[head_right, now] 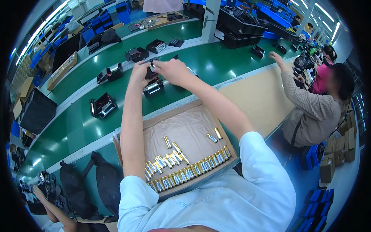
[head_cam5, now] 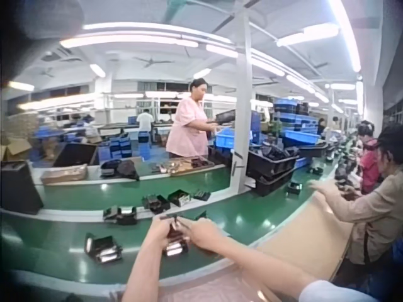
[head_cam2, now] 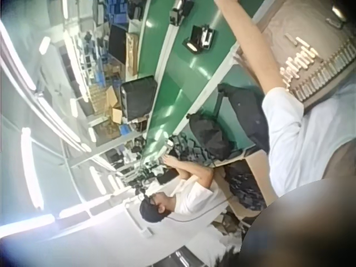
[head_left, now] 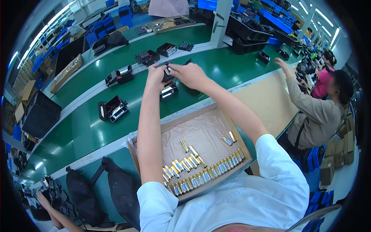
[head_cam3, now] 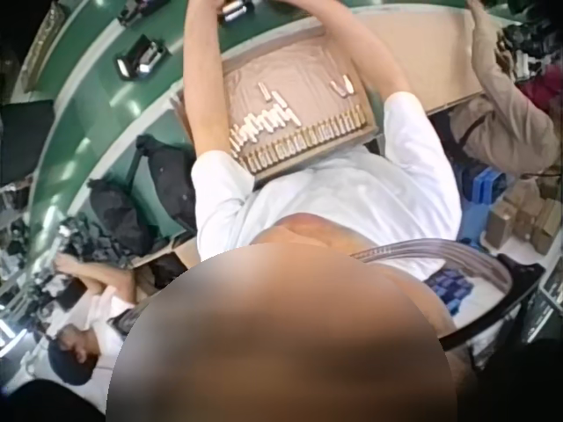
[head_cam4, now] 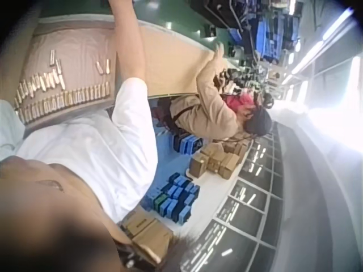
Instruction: Assemble small metal components into black plastic housings at a factory workstation.
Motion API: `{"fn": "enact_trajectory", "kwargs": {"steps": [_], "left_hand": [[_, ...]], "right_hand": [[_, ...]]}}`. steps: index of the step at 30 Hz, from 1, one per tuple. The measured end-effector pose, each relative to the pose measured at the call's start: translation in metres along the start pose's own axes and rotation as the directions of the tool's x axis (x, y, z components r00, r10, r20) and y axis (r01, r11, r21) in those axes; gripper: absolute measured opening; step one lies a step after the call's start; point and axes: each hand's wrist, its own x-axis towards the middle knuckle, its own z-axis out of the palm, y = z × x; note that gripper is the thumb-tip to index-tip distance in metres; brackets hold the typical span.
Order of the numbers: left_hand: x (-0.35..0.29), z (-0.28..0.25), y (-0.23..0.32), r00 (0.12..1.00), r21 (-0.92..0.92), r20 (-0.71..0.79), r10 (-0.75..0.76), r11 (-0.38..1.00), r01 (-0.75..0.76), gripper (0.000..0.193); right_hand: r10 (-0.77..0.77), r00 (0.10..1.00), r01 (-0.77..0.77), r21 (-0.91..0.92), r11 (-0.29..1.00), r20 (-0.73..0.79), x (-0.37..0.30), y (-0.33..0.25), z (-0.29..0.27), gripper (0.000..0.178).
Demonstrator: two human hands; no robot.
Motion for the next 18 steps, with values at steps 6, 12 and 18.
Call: {"fn": "enact_trajectory", "kwargs": {"steps": [6,12,18], "left_hand": [[-0.004,-0.014,0.013,0.991,0.032,0.132,-0.004,0.999,0.0,0.066],[-0.005,-0.031,0.016,0.963,0.106,0.267,0.022,0.993,-0.052,0.069],[-0.006,-0.04,0.024,0.98,0.152,0.176,0.091,0.981,-0.118,0.069]], "right_hand": [[0.033,0.98,0.014,0.232,0.973,-0.195,0.039,0.008,-0.005,0.033],[0.055,0.989,-0.069,0.109,0.992,0.134,0.065,-0.016,-0.004,0.04],[0.198,0.901,-0.378,0.477,0.793,0.386,0.069,-0.024,0.006,0.041]]}}
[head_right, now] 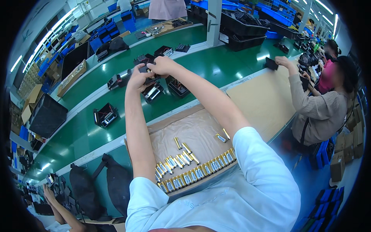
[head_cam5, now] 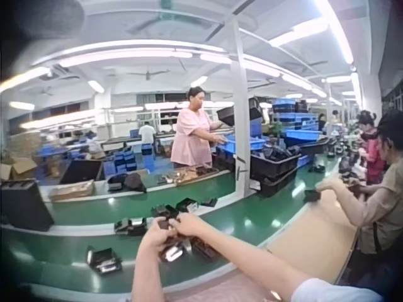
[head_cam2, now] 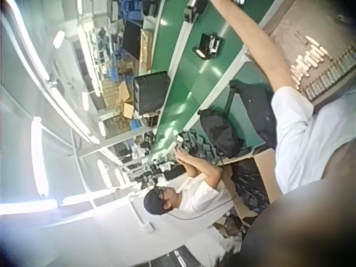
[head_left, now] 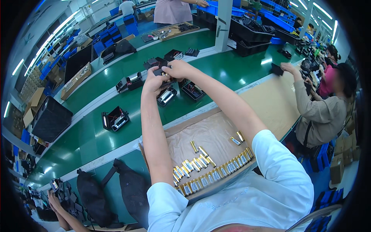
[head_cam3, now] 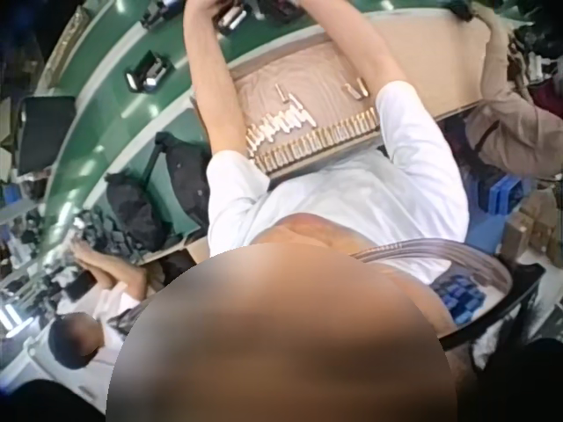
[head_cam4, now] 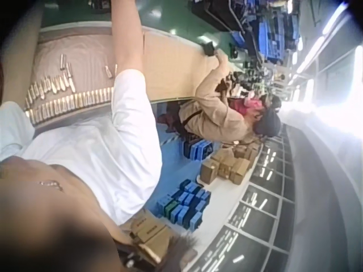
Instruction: Assemble small metal components into black plastic housings at a factory workstation.
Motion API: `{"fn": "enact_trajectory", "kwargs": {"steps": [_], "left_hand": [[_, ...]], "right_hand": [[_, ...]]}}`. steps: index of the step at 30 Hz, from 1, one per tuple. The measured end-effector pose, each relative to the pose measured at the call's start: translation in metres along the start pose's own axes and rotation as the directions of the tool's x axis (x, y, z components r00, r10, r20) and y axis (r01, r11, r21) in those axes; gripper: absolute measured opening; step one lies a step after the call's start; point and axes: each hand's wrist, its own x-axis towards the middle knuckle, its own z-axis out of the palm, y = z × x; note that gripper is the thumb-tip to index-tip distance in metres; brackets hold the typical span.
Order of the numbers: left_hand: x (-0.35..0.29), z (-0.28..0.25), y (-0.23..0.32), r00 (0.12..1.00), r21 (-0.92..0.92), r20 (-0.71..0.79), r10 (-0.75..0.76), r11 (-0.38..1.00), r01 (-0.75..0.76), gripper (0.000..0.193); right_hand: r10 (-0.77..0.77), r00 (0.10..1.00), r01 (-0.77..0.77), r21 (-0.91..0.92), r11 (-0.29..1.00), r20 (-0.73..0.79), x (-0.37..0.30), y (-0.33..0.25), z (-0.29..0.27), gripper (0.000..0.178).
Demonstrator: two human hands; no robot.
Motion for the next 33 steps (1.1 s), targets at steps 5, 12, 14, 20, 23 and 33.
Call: {"fn": "enact_trajectory", "kwargs": {"steps": [5,12,14,20,23,33], "left_hand": [[0.01,-0.001,-0.002,0.989,0.147,-0.098,0.108,0.985,-0.093,0.07],[0.007,-0.014,0.009,0.979,0.238,-0.185,0.088,0.97,-0.042,0.06],[0.005,-0.018,0.012,0.955,0.677,-0.257,0.15,0.733,0.067,0.055],[0.0,-0.014,-0.006,0.893,0.998,-0.058,0.446,0.002,0.063,0.05],[0.016,-0.015,-0.022,0.845,0.906,0.299,0.444,0.145,-0.397,0.052],[0.005,0.013,0.002,0.925,0.794,0.371,0.075,0.492,-0.358,0.03]], "right_hand": [[0.136,0.991,-0.112,0.529,0.841,-0.007,0.013,0.004,0.02,0.035],[0.058,0.996,-0.017,0.471,0.882,-0.074,0.017,0.006,0.029,0.035],[-0.068,0.989,0.06,-0.062,0.996,-0.134,0.013,0.005,0.022,0.033],[-0.366,0.926,0.362,-0.496,0.79,0.093,0.0,0.025,0.009,0.03],[-0.544,0.836,0.542,-0.268,0.797,0.071,-0.015,0.044,0.0,0.028],[-0.078,0.988,0.147,-0.64,0.754,0.136,-0.231,0.027,-0.063,0.026]]}}
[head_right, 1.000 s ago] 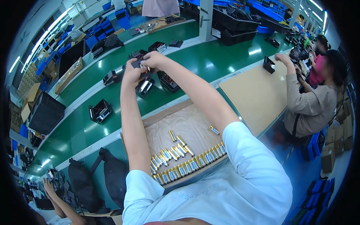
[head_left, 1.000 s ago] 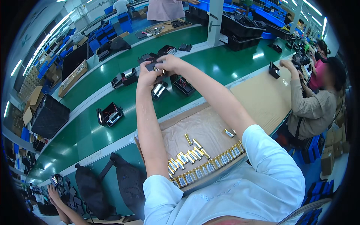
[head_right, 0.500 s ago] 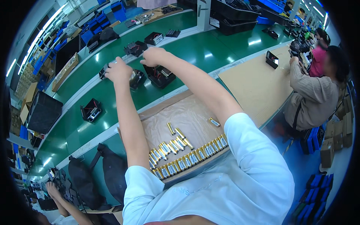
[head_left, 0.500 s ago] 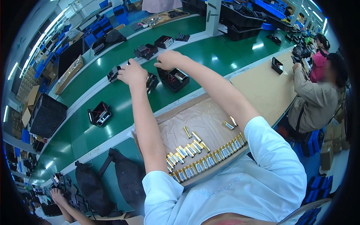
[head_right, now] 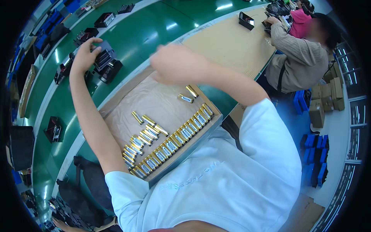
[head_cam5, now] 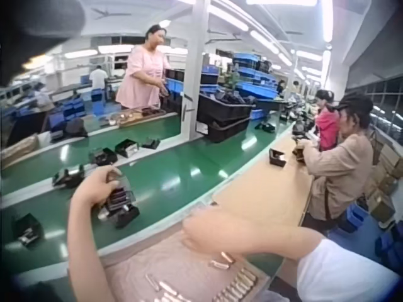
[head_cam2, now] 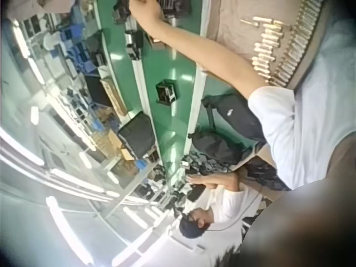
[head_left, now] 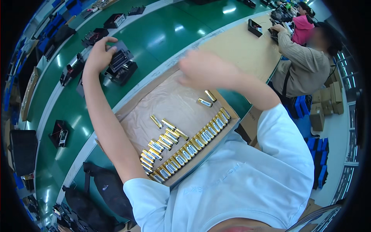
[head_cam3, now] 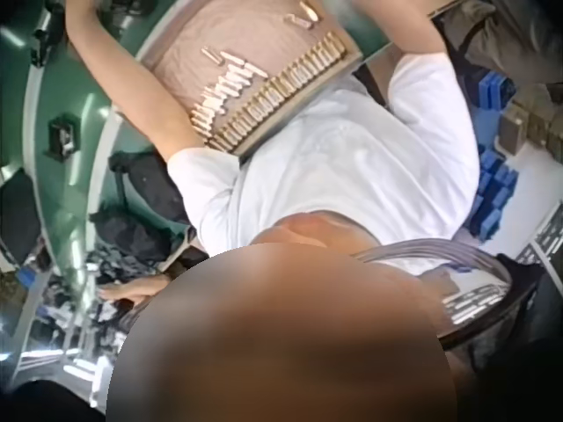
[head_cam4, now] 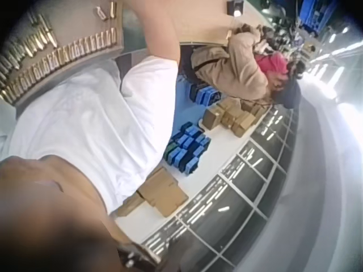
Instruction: Assemble small metal components into black plastic housings at a factory workstation.
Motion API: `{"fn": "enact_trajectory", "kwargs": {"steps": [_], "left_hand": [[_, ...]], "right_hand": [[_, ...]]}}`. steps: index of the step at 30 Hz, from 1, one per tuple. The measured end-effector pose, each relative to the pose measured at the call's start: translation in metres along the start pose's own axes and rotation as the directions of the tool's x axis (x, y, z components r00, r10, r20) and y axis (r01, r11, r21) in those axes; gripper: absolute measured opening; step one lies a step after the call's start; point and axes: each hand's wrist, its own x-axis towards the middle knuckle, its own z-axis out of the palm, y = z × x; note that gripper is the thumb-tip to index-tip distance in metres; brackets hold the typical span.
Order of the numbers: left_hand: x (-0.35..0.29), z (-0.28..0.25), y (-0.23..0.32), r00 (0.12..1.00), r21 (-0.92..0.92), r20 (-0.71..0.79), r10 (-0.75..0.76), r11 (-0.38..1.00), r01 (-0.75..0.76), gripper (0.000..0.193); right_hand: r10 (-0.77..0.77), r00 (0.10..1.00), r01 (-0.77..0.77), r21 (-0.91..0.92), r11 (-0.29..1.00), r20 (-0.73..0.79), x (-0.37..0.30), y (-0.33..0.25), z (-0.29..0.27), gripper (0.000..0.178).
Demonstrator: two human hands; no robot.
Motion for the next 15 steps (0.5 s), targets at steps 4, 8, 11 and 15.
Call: {"fn": "enact_trajectory", "kwargs": {"steps": [4,8,11,15], "left_hand": [[0.002,0.002,0.005,0.99,-0.074,-0.048,-0.13,0.989,0.126,0.029],[0.002,0.009,0.009,0.951,-0.489,-0.007,-0.31,0.83,0.267,0.036],[-0.001,0.017,0.013,0.962,-0.599,0.017,-0.274,0.767,0.229,0.04],[0.0,0.03,0.018,0.984,-0.792,0.035,-0.173,0.596,0.133,0.051]], "right_hand": [[0.174,0.939,-0.159,-0.075,0.984,0.295,-0.058,-0.016,0.027,0.023],[0.372,0.893,-0.357,-0.104,0.928,0.254,-0.071,-0.03,0.048,0.029],[0.383,0.891,-0.366,-0.115,0.924,0.245,-0.069,-0.028,0.058,0.029],[0.376,0.903,-0.355,-0.132,0.926,0.209,-0.066,-0.027,0.067,0.029]]}}
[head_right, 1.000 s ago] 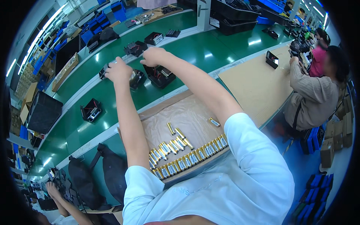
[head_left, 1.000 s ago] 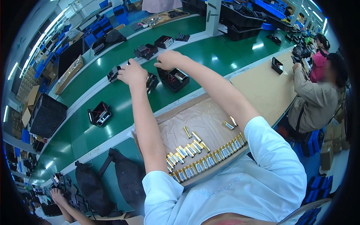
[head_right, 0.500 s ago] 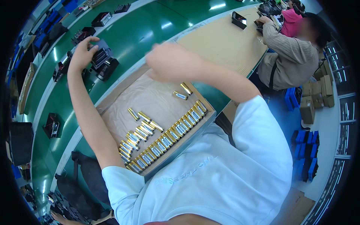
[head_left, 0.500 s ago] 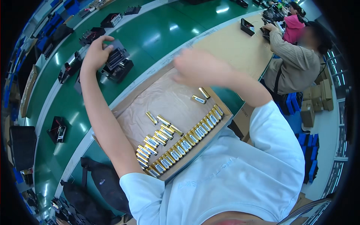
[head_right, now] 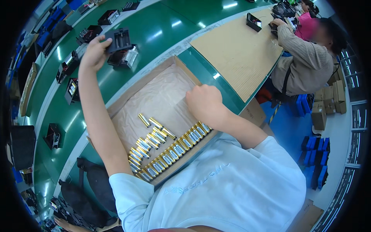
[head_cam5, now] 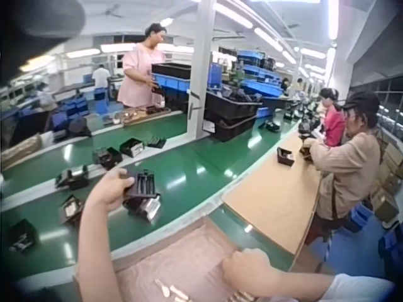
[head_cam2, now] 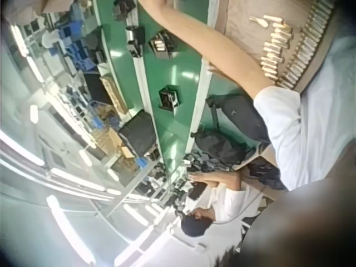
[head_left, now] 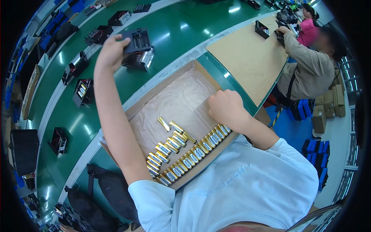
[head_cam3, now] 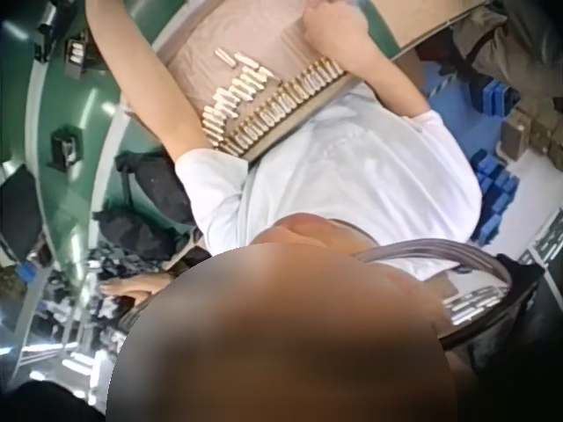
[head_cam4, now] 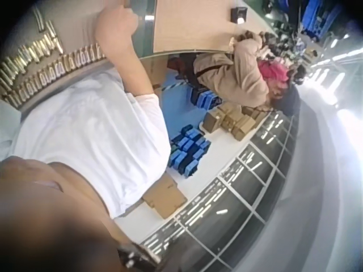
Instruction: Assemble small metal components into black plastic housings at a factory workstation.
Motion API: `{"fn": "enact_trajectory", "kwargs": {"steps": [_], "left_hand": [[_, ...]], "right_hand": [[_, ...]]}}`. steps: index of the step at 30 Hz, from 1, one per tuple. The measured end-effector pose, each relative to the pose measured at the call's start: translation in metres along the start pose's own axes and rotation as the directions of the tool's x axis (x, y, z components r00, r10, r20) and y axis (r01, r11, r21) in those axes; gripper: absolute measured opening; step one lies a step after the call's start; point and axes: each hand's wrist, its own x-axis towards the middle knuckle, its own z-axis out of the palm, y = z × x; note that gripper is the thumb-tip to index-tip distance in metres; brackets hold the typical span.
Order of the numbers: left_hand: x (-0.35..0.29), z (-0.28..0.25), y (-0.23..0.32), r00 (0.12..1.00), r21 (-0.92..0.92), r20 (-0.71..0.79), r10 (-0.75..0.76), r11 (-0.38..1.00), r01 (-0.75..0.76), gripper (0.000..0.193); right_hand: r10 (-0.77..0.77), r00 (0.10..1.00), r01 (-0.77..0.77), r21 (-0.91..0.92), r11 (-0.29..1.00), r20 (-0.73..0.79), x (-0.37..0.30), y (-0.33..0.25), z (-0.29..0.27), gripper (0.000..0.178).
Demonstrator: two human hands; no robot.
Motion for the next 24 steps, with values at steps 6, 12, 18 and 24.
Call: {"fn": "enact_trajectory", "kwargs": {"steps": [6,12,18,24], "left_hand": [[0.003,0.024,-0.001,1.0,-0.172,0.021,-0.012,0.985,0.015,0.043],[0.004,0.042,-0.004,0.999,-0.387,0.017,-0.027,0.922,0.032,0.033],[0.028,0.055,-0.023,0.995,-0.572,0.054,-0.089,0.814,0.104,0.03],[0.013,0.043,-0.021,0.979,-0.458,-0.142,-0.145,0.887,0.065,0.035]], "right_hand": [[-0.174,0.984,0.178,0.225,0.958,-0.039,0.022,0.002,-0.019,0.026],[-0.117,0.919,0.353,0.651,0.672,-0.377,0.119,-0.002,-0.083,0.027],[0.028,0.838,0.301,0.504,0.809,-0.545,0.214,-0.002,-0.084,0.023],[-0.112,0.851,0.421,0.54,0.729,-0.512,0.216,-0.021,-0.081,0.019]]}}
